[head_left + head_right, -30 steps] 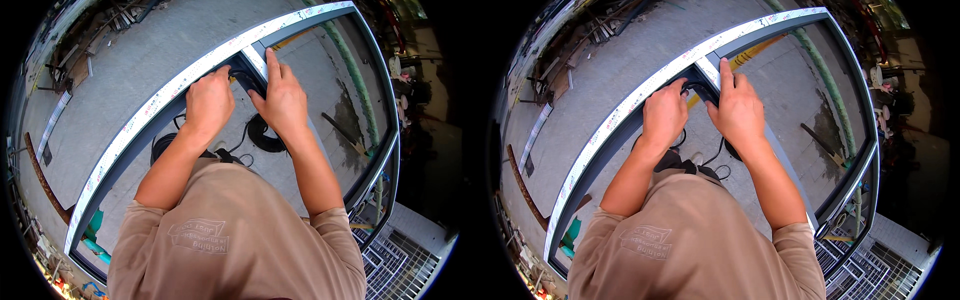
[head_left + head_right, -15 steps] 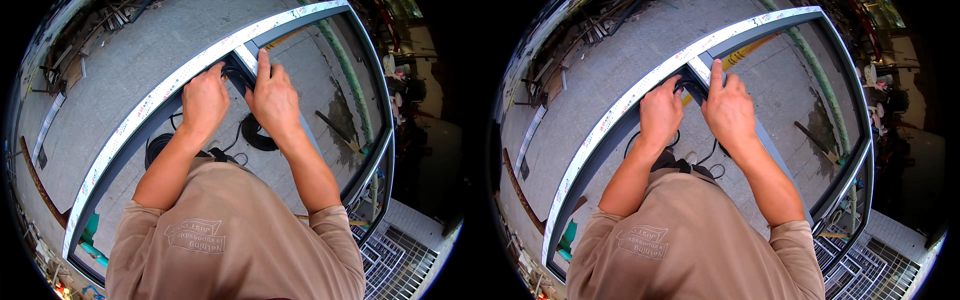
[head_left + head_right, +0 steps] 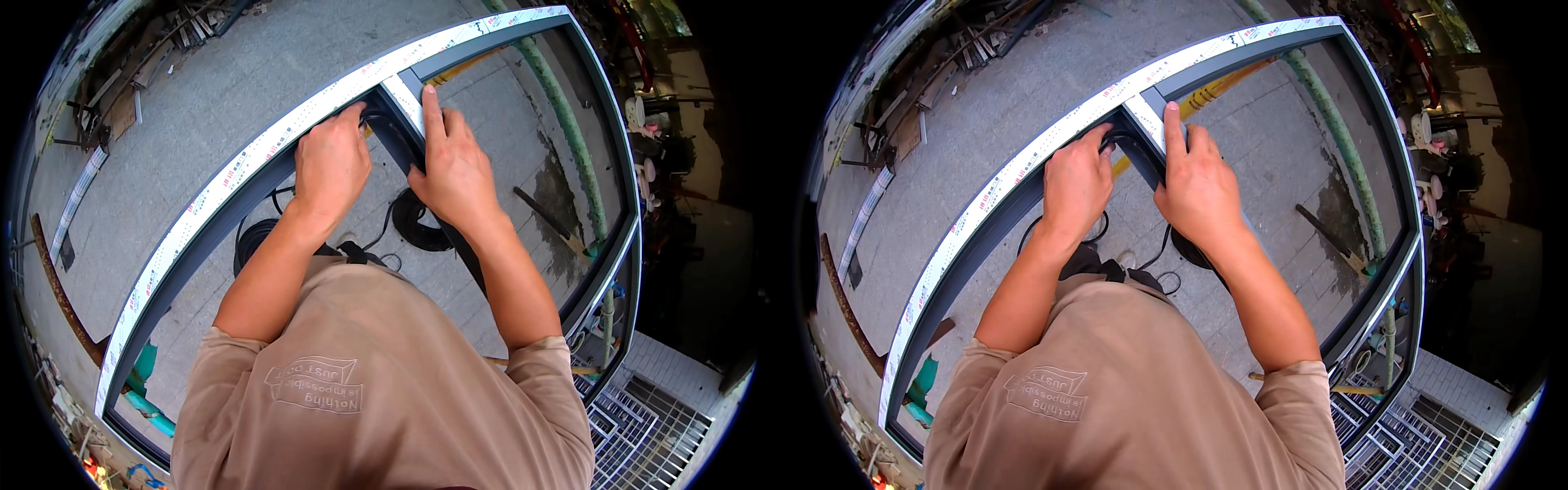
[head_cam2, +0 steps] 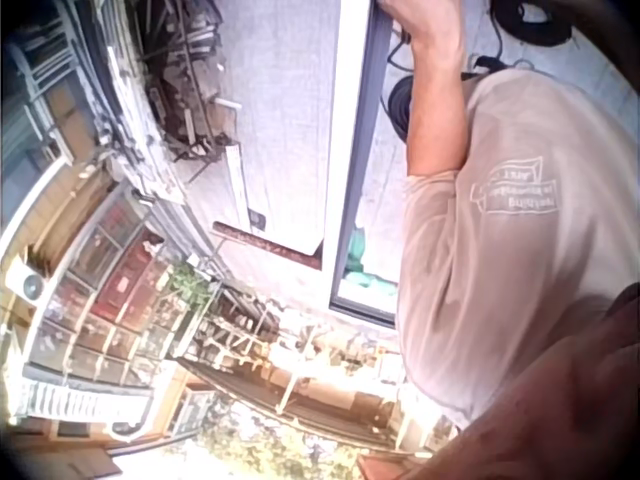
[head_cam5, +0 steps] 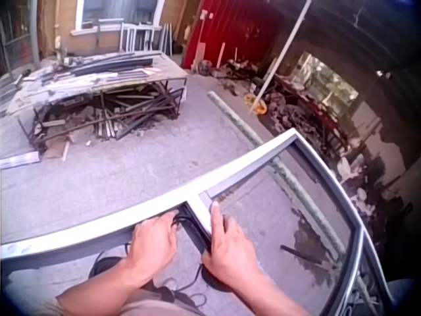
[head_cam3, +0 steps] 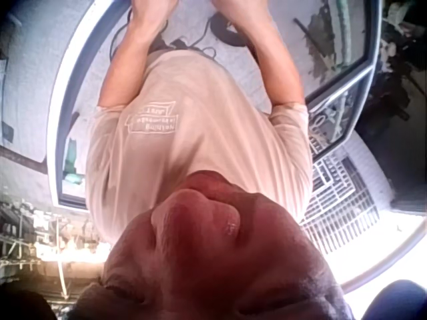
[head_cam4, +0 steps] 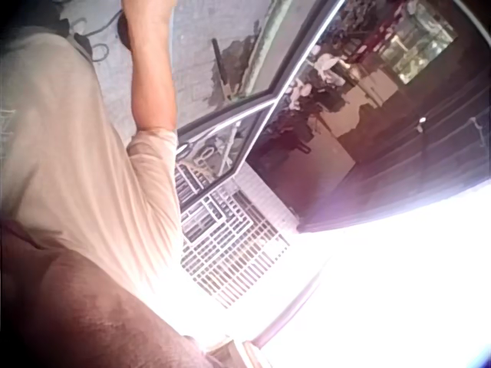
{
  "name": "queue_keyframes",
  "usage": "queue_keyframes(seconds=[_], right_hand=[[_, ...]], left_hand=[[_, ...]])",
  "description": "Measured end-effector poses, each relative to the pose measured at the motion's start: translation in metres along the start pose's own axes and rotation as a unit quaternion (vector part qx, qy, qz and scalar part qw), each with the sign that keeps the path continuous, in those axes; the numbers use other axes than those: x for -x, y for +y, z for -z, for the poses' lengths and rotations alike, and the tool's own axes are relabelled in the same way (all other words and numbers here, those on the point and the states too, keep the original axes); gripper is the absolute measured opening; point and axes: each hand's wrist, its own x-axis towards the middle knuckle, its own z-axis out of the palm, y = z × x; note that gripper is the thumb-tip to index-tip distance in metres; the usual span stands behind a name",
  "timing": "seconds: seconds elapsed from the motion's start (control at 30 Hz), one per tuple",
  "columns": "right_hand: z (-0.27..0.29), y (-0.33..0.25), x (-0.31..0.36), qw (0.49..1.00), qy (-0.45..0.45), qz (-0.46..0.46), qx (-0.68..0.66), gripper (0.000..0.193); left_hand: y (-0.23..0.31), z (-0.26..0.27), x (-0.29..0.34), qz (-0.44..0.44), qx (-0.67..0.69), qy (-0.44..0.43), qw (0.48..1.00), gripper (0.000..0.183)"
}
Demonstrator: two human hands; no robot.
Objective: The person cuts a length of rubber stripping with shears and presses it into the channel of a metal frame by hand.
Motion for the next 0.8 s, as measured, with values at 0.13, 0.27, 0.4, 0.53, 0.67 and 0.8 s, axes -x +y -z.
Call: queue_keyframes(seconds=[0.13, 0.27, 0.4, 0.53, 0.67, 0.8], right_hand=[[0.002, 0.005, 0.004, 0.999, 0.031, 0.033, -0.008, 0.111], [-0.015, -0.007, -0.024, 0.998, 0.061, 0.02, 0.002, 0.11], [-0.021, -0.017, -0.04, 0.996, 0.087, 0.0, 0.029, 0.106], [-0.023, -0.015, -0.039, 0.994, 0.079, 0.004, 0.071, 0.105], [-0.017, -0.018, -0.041, 0.999, 0.028, -0.021, 0.037, 0.105], [-0.024, -0.014, -0.04, 0.995, 0.066, -0.009, 0.07, 0.106]], left_hand=[[0.002, -0.001, -0.001, 0.004, -0.001, -0.004, 1.0, 0.033], [0.0, -0.002, -0.001, -0.004, 0.006, 0.016, 1.0, 0.033], [-0.001, 0.001, 0.0, -0.008, 0.018, 0.012, 1.0, 0.032], [0.0, 0.006, 0.018, 0.05, 0.083, -0.006, 0.995, 0.031], [-0.025, 0.016, 0.042, 0.091, 0.059, -0.076, 0.991, 0.029], [-0.027, 0.03, 0.048, 0.07, 0.069, -0.131, 0.986, 0.03]])
